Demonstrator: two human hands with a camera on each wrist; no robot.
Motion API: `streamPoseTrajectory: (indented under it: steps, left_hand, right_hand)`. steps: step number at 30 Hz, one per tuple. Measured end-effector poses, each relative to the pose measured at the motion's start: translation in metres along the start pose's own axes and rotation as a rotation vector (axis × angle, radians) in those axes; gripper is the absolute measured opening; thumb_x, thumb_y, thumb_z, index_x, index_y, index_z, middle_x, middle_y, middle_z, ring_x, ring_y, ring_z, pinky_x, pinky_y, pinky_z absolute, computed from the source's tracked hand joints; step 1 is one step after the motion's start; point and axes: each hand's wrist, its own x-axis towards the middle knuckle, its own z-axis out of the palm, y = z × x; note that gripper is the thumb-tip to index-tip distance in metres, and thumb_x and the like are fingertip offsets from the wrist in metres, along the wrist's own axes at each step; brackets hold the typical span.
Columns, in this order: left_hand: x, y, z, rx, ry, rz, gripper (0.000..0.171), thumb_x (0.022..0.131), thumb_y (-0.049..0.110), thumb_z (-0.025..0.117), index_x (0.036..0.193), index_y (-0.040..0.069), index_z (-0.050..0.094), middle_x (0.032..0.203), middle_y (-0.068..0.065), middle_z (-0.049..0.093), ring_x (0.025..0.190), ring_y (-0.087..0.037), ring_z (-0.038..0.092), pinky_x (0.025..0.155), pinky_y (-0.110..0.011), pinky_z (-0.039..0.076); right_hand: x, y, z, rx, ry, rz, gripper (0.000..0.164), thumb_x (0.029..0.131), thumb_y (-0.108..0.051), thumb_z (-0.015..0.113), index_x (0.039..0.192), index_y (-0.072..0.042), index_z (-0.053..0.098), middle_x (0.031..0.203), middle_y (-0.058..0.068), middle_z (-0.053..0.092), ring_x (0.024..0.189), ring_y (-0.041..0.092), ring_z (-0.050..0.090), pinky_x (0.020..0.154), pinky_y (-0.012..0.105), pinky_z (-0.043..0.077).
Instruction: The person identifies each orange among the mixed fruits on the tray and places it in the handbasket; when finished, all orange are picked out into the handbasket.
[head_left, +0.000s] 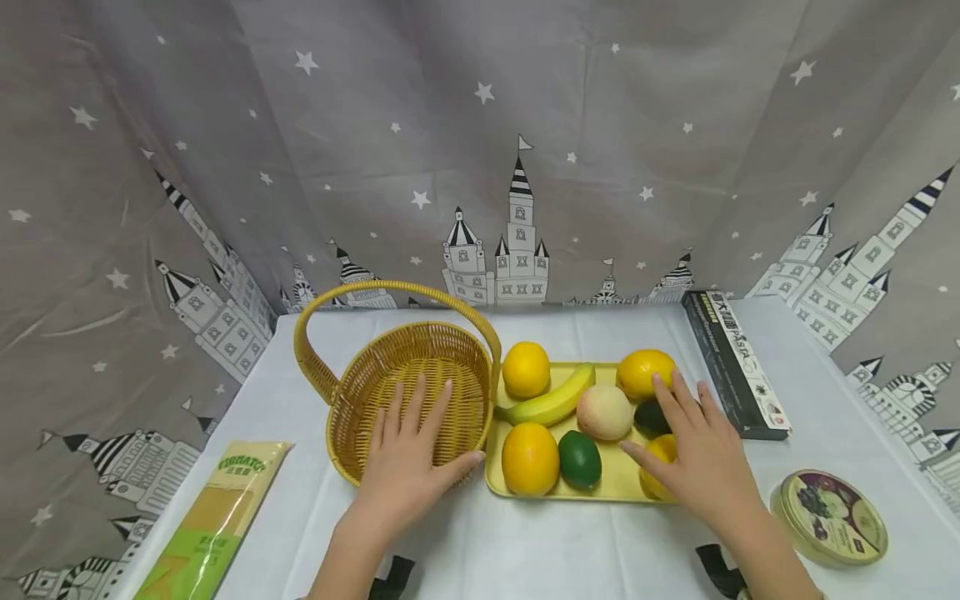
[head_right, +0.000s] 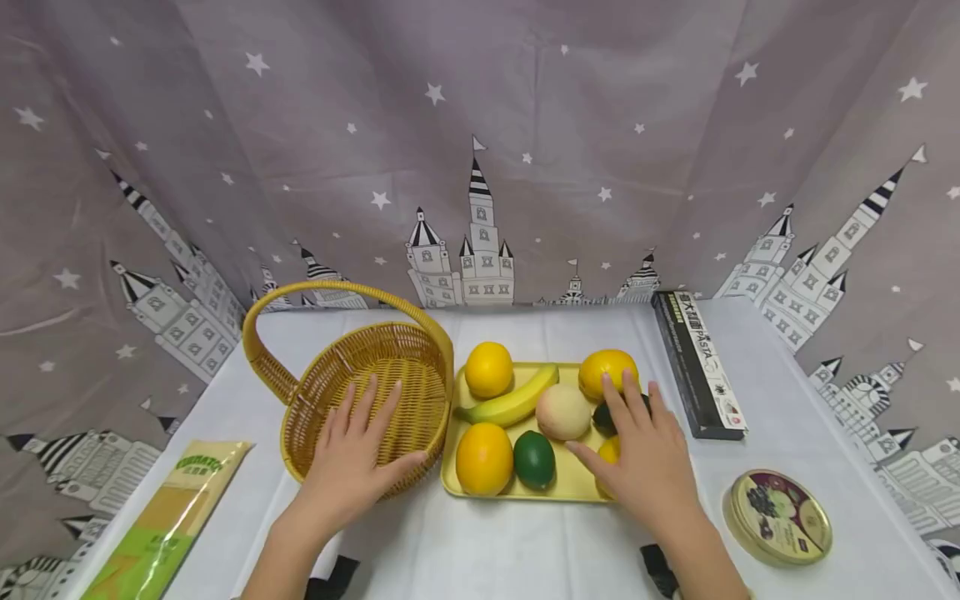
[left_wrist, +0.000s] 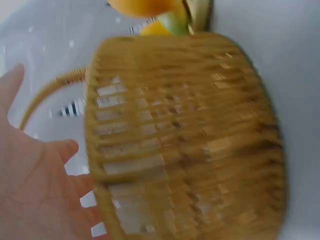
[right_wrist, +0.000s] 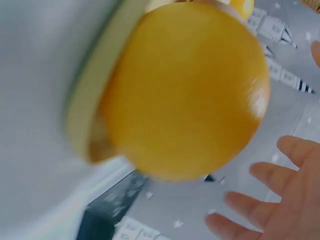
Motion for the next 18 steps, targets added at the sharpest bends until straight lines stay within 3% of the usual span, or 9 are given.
streamPoseTrajectory:
  steps: [6,10,14,18]
  left_hand:
    - [-0.020,-0.040,-0.001,-0.165,0.047,-0.177,0.097,0.088,0.060,0.058,0.157,0.017,0.004,0.159,-0.017,-0.011,0.143,-0.043,-0.009,0.109,-0.070,0.002]
    - [-0.027,-0.065,-0.002,-0.309,0.076,-0.317,0.095,0.091,0.036,0.064,0.154,0.003,0.002,0.156,-0.027,-0.015,0.139,-0.053,-0.006,0.105,-0.075,0.010]
    - [-0.032,-0.085,0.003,-0.537,0.068,-0.398,0.080,0.090,0.012,0.063,0.151,-0.003,0.013,0.154,-0.033,-0.003,0.137,-0.056,0.006,0.107,-0.069,0.019]
    - [-0.033,-0.093,0.007,-0.692,0.078,-0.434,0.069,0.089,0.007,0.062,0.148,0.001,0.026,0.153,-0.030,0.011,0.137,-0.054,0.015,0.111,-0.062,0.021]
  right_hand:
    - [-0.018,0.024,0.001,0.151,-0.109,0.100,0.102,0.080,-0.063,0.066,0.153,-0.006,0.024,0.150,0.030,0.027,0.130,0.055,0.029,0.100,0.073,0.026]
    - [-0.024,0.031,0.009,0.164,-0.160,0.131,0.103,0.076,-0.065,0.068,0.149,-0.001,0.031,0.142,0.032,0.037,0.122,0.053,0.041,0.095,0.069,0.037]
    - [-0.027,0.034,0.014,0.165,-0.190,0.165,0.101,0.075,-0.064,0.070,0.144,0.001,0.037,0.136,0.032,0.042,0.116,0.050,0.046,0.089,0.067,0.043]
    - [-0.027,0.034,0.013,0.170,-0.149,0.156,0.097,0.073,-0.061,0.073,0.140,0.001,0.042,0.132,0.031,0.045,0.111,0.047,0.050,0.085,0.065,0.046]
